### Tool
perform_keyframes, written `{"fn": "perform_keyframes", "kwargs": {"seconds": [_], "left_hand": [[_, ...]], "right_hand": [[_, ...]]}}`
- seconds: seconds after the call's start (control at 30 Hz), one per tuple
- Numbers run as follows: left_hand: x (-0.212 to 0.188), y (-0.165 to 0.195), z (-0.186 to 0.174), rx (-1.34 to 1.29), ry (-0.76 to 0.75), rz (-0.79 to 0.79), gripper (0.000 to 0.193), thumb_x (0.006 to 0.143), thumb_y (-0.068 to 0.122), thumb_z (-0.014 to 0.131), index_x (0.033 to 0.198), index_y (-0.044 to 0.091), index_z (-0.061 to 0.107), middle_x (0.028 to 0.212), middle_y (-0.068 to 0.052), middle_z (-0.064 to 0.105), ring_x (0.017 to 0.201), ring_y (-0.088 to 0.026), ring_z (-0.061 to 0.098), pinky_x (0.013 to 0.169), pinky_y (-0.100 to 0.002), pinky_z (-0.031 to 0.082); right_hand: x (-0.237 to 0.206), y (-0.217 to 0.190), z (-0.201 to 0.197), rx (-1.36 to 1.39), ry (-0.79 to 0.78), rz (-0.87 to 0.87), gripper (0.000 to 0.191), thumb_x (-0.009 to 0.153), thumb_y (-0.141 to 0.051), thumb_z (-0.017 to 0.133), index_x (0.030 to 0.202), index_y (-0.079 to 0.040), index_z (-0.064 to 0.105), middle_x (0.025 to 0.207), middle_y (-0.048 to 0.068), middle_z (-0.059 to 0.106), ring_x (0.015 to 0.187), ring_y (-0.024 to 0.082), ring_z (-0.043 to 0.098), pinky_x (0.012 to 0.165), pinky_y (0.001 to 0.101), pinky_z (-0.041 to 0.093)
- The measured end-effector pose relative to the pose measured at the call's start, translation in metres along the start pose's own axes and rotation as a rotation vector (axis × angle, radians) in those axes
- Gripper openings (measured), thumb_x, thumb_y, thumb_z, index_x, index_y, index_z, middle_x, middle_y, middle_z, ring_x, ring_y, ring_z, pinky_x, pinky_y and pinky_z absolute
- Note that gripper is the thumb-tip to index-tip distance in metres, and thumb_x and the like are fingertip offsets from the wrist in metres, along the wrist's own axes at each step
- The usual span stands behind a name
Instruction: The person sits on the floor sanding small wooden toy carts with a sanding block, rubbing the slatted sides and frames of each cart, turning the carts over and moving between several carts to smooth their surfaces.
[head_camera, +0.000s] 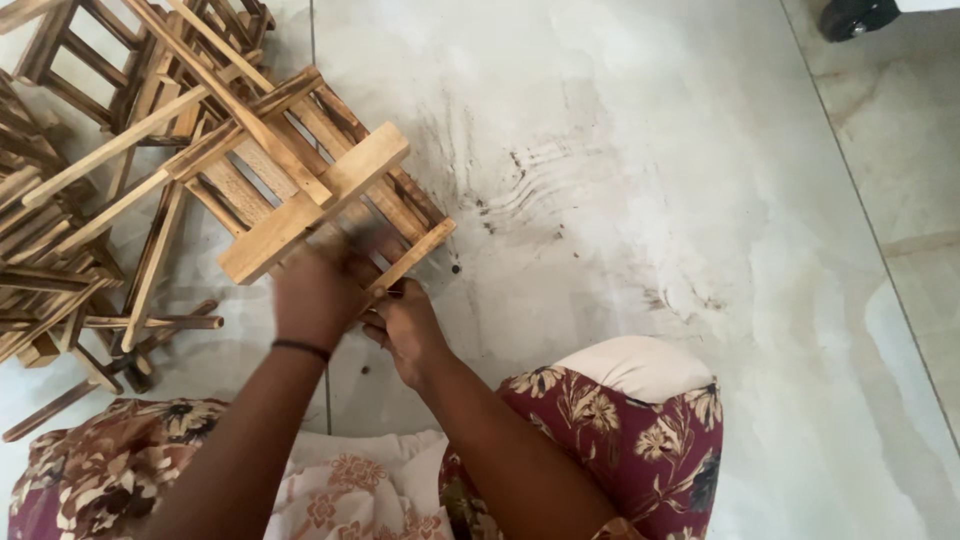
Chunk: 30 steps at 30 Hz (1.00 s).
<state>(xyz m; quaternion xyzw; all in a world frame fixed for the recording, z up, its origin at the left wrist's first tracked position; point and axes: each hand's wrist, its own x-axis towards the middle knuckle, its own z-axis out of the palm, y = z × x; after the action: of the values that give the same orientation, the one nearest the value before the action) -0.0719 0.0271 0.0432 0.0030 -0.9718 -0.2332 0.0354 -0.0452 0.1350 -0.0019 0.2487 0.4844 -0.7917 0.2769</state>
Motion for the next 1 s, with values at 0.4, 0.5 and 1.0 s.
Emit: {"fn": "perform_keyframes", "kwargs": {"seconds": [0.4, 0.5, 1.0], "left_hand": [[-0.005, -0.007, 0.003, -0.098, -0.044, 0.035, 0.008, 0.08, 0.014, 0.072, 0.083, 0.009, 0.077, 0.084, -0.016, 0.074, 0.076, -0.037, 0.071, 0.069, -0.048, 0.056], [-0.006, -0.014, 0.004, -0.07, 0.123, 0.072, 0.009, 0.083, 0.01, 0.069, 0.088, 0.007, 0.076, 0.09, -0.016, 0.075, 0.078, -0.037, 0.071, 0.068, -0.048, 0.056], [-0.019, -0.031, 0.003, -0.043, 0.153, 0.15, 0.012, 0.08, 0.015, 0.075, 0.093, 0.015, 0.076, 0.082, -0.014, 0.072, 0.071, -0.036, 0.07, 0.061, -0.047, 0.055]], "right_hand": [[0.0, 0.008, 0.008, 0.131, -0.054, 0.037, 0.016, 0.101, -0.014, 0.048, 0.117, -0.012, 0.053, 0.106, 0.005, 0.062, 0.09, 0.017, 0.062, 0.084, 0.0395, 0.055], [0.001, 0.008, 0.009, 0.036, -0.042, 0.016, 0.022, 0.1, -0.012, 0.052, 0.121, -0.016, 0.053, 0.108, 0.003, 0.062, 0.091, 0.016, 0.061, 0.087, 0.036, 0.053], [0.001, 0.013, 0.015, 0.064, -0.084, 0.009, 0.031, 0.098, -0.011, 0.046, 0.128, -0.011, 0.056, 0.11, 0.004, 0.063, 0.09, 0.017, 0.059, 0.077, 0.0374, 0.05]]}}
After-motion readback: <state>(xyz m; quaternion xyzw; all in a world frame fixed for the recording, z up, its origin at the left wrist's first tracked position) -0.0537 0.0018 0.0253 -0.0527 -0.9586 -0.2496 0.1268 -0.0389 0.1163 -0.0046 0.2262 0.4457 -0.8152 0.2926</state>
